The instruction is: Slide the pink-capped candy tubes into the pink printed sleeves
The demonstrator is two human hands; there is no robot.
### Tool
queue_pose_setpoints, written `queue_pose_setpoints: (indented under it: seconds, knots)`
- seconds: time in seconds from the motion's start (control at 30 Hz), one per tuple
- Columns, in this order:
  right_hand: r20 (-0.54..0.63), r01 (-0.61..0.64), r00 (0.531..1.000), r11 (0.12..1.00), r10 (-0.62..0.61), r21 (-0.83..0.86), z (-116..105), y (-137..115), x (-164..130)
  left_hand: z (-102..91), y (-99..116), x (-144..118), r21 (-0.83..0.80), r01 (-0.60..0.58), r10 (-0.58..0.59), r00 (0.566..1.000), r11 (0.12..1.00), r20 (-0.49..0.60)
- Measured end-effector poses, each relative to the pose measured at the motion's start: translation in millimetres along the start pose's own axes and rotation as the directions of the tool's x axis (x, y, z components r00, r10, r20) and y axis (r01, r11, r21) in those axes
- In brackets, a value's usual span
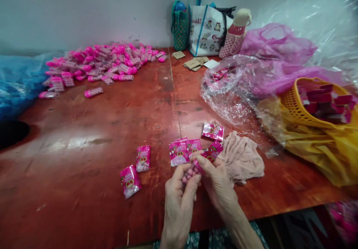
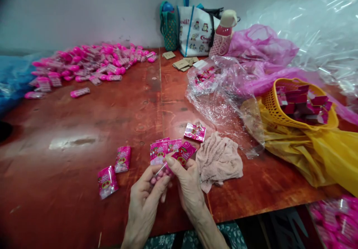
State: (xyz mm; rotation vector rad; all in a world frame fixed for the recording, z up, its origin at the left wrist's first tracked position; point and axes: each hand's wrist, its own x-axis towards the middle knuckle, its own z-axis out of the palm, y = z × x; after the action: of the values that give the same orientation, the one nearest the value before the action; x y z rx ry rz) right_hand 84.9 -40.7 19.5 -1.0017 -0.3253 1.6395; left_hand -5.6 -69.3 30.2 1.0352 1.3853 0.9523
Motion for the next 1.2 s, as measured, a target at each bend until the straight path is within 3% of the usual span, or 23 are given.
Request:
queue_pose_setpoints:
  seconds: [0.13,0.3,0.53,0.67,0.83,0.93,1.07,1.2]
  knots:
    - [-0.033,-0.044,0.999,0.995,0.041,-0.094,-0.2,5.3,-1.9,6.3,-1.8,-3.0,-0.024,0.004,-0.005,0.999,1.0,-0.049]
    - [-0.034,-0.062,0.998,0.98,0.057,-0.19,-1.8,12.6,-3.9,12.5,-5.1,-0.7,-0.234,0.029,-0.055,0.993,0.972,-0.104]
    - [0.029,0.016,1.0,0.991,-0.012,-0.135,-1.7,9.1,-1.2,10.5,-2.2,16.5,-0.524,0.093,-0.112,0.994,0.847,-0.005]
    - [-0.085,0.074,0.991,0.963,-0.099,-0.258,3.7,15.6,-7.3,15.9,-0.4,13.2,-0.591,0.077,-0.142,0.988,0.803,-0.065]
    - [-0.243,0.092,0.951,0.926,-0.191,-0.366,4.2,30.3,-11.7,23.0,-6.5,6.0,-0.574,0.027,-0.155,0.972,0.819,-0.175]
    - [-0.181,0.091,0.972,0.947,-0.153,-0.308,0.6,24.9,-7.2,22.3,-9.4,9.0,-0.552,0.028,-0.134,0.979,0.834,-0.153]
    - [-0.005,0.003,1.0,0.997,-0.003,-0.078,-0.1,9.0,0.3,19.4,-8.5,12.3,-0.444,0.014,-0.071,0.991,0.896,-0.113]
    - [-0.075,-0.054,0.996,0.998,0.052,-0.019,3.8,6.3,0.9,18.6,-8.9,6.1,-0.237,-0.012,-0.019,0.991,0.971,-0.129]
